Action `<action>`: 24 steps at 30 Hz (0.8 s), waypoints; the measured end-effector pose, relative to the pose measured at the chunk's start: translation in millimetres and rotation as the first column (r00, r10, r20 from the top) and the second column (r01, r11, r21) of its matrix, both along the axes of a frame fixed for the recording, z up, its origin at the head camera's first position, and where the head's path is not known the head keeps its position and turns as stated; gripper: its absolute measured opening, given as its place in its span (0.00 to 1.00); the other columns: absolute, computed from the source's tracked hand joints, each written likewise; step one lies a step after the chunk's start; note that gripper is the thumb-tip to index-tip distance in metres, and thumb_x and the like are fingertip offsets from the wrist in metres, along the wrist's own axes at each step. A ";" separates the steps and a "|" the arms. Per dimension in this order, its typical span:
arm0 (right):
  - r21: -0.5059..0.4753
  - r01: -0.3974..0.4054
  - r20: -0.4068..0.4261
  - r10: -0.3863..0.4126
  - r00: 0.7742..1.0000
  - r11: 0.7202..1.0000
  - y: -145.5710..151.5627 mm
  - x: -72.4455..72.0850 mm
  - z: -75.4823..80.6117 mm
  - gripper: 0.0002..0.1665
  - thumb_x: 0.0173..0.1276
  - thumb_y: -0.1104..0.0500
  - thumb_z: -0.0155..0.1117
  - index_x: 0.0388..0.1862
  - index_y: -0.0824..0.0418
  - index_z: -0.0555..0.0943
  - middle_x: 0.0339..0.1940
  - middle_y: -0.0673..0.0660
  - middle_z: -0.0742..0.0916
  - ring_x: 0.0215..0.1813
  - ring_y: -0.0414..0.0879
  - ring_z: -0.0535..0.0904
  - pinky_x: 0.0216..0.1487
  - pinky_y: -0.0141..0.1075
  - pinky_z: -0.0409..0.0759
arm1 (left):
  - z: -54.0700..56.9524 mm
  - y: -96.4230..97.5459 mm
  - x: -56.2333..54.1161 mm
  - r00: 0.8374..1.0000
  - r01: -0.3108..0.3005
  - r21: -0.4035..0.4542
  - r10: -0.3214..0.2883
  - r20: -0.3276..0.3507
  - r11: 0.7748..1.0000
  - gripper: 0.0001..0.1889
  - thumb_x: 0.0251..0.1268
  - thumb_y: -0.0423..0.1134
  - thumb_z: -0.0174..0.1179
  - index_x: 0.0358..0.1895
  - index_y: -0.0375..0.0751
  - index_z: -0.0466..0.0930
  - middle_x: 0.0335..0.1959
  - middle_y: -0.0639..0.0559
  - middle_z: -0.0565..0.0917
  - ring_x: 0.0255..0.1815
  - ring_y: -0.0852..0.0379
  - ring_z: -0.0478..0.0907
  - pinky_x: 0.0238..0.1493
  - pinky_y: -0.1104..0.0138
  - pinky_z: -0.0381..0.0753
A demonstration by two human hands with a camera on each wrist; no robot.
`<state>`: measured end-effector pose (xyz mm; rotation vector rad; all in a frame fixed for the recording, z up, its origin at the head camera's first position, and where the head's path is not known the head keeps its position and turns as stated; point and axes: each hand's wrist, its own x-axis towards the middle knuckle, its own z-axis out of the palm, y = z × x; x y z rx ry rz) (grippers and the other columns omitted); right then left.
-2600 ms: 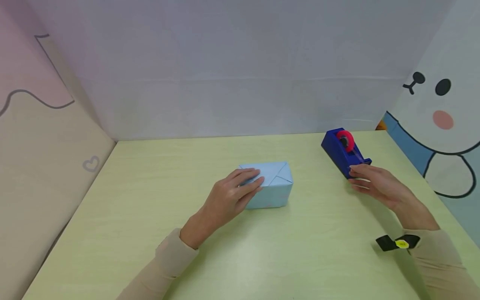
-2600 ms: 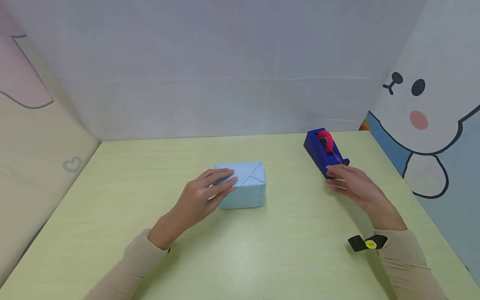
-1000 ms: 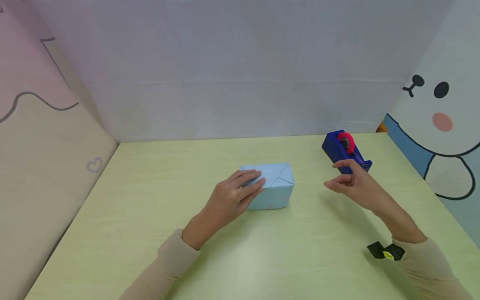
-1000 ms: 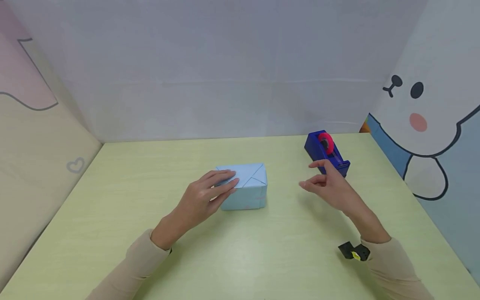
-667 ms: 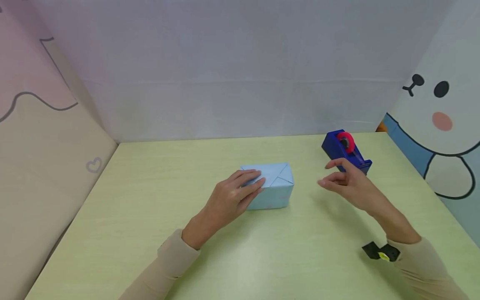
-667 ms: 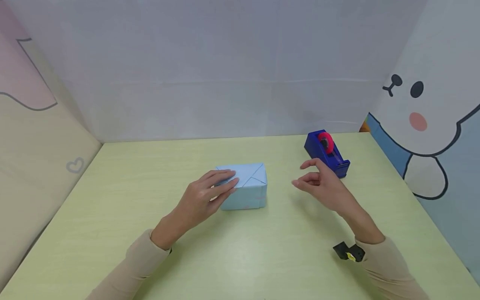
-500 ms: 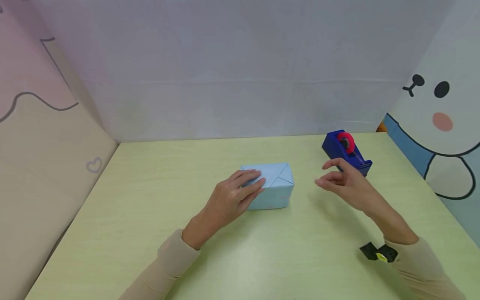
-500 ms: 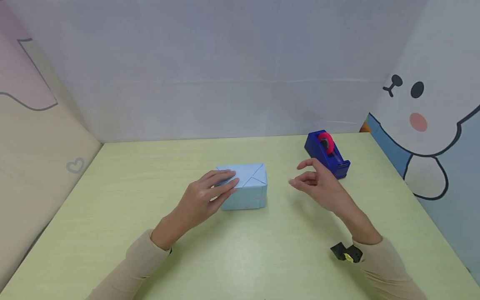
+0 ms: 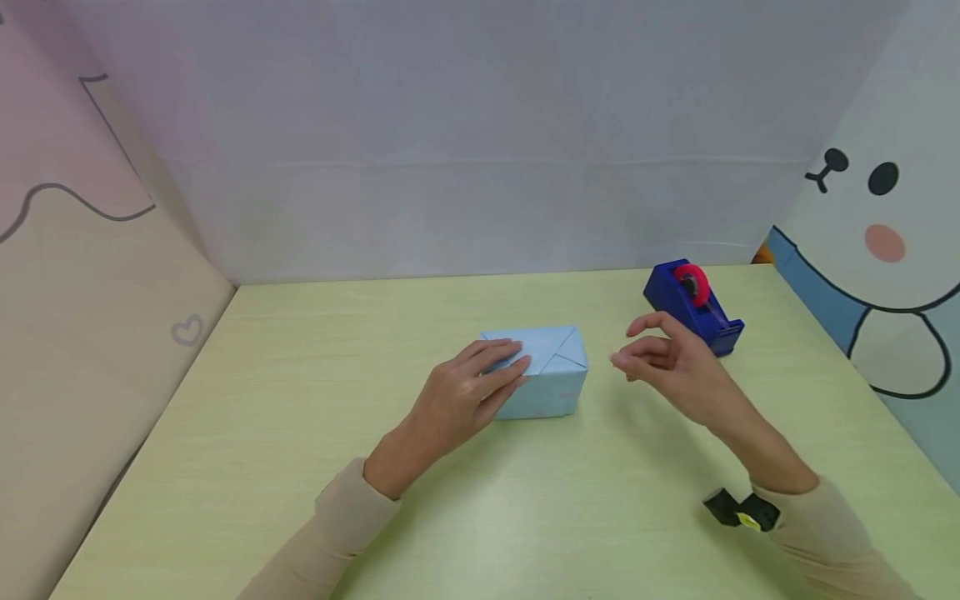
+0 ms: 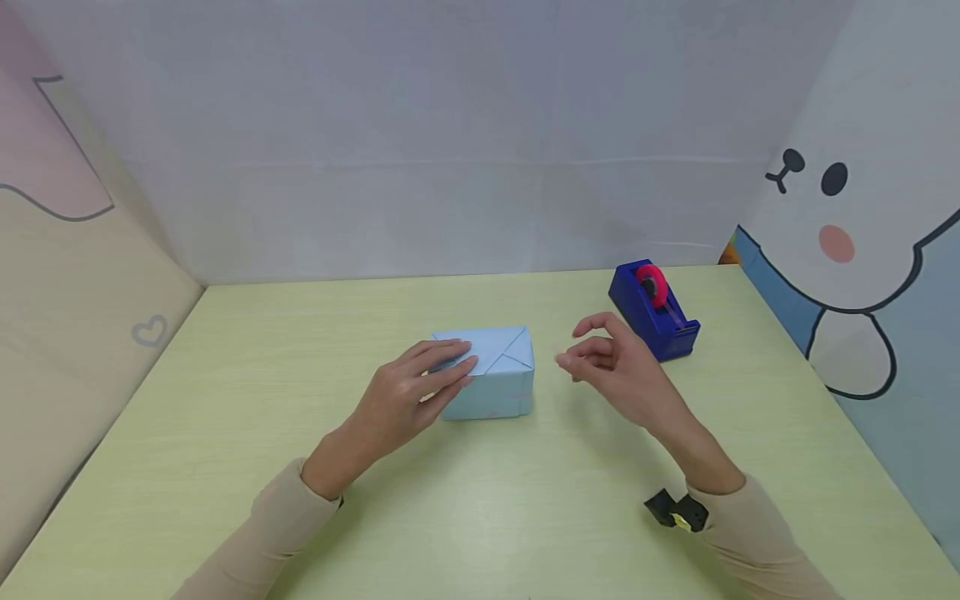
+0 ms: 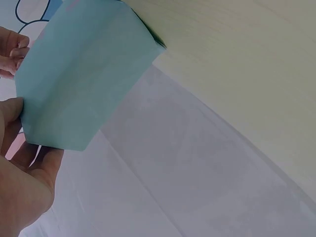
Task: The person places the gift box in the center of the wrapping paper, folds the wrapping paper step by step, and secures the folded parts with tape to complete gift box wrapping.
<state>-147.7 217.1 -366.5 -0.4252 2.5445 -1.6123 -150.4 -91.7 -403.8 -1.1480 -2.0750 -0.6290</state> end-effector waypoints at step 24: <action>-0.208 0.021 0.031 -0.015 0.999 0.978 -37.3 17.0 6.0 0.16 0.76 0.61 0.64 0.53 0.65 0.69 0.46 0.66 0.89 0.38 0.50 0.91 0.46 0.36 0.87 | 2.0 -4.8 -0.9 0.999 0.009 -0.055 -0.007 0.032 0.998 0.17 0.60 0.33 0.75 0.53 0.37 0.89 0.53 0.42 0.87 0.55 0.48 0.84 0.52 0.61 0.85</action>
